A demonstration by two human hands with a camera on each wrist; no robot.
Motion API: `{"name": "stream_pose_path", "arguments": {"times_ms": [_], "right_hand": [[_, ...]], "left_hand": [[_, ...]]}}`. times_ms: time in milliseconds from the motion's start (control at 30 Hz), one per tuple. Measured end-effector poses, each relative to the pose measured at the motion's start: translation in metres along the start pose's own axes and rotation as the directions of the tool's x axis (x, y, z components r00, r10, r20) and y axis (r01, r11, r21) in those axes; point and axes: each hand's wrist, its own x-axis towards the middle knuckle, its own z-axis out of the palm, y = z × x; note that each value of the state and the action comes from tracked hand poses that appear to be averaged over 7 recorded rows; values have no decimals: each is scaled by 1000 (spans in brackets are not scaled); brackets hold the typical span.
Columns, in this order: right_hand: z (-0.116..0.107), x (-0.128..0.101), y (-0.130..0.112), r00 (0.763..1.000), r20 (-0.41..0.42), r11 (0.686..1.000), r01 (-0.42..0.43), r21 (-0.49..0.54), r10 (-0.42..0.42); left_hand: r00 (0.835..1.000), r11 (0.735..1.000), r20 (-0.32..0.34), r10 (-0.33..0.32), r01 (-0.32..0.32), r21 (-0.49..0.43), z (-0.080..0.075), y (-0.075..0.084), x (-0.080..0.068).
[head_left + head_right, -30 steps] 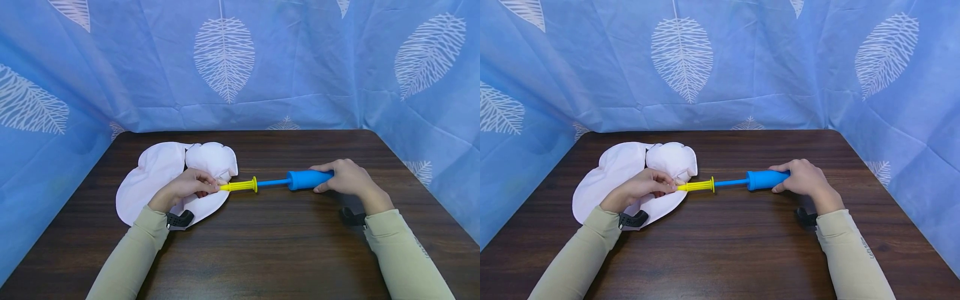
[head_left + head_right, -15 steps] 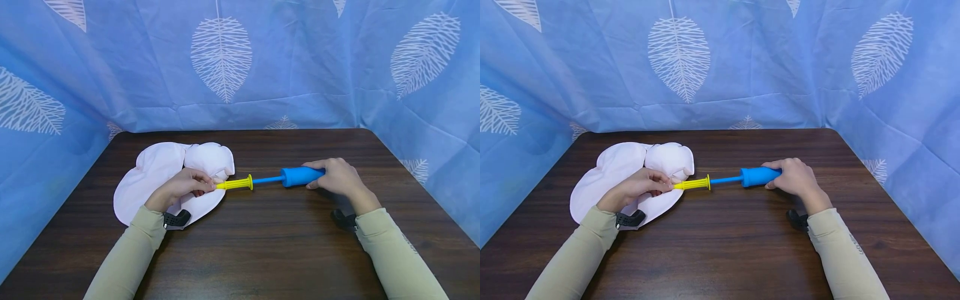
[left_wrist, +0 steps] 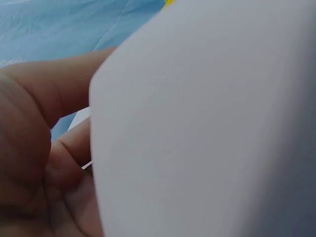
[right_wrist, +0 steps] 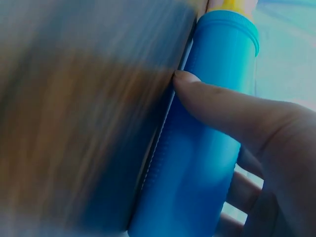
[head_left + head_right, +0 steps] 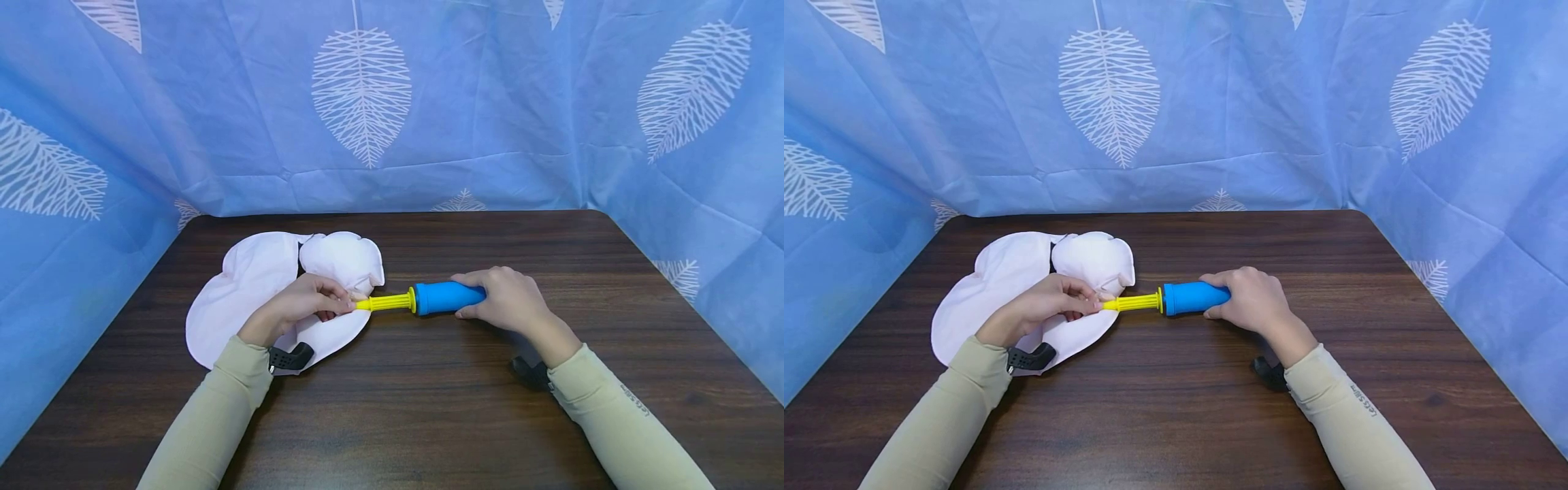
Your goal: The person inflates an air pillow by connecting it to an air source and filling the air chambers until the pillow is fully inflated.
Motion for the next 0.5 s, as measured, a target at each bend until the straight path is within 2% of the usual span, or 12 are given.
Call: {"name": "stream_pose_path", "arguments": {"times_ms": [233,500], "right_hand": [[2,1,-6,1000,-6,1000,5,-17,-5],[-2,-1,2,1000,18,1000,-6,-19,6]], "left_hand": [[1000,1000,-2,-2,2,14,-1,-1,0],[1000,1000,11,-4,4,1,1,2,-1]]}}
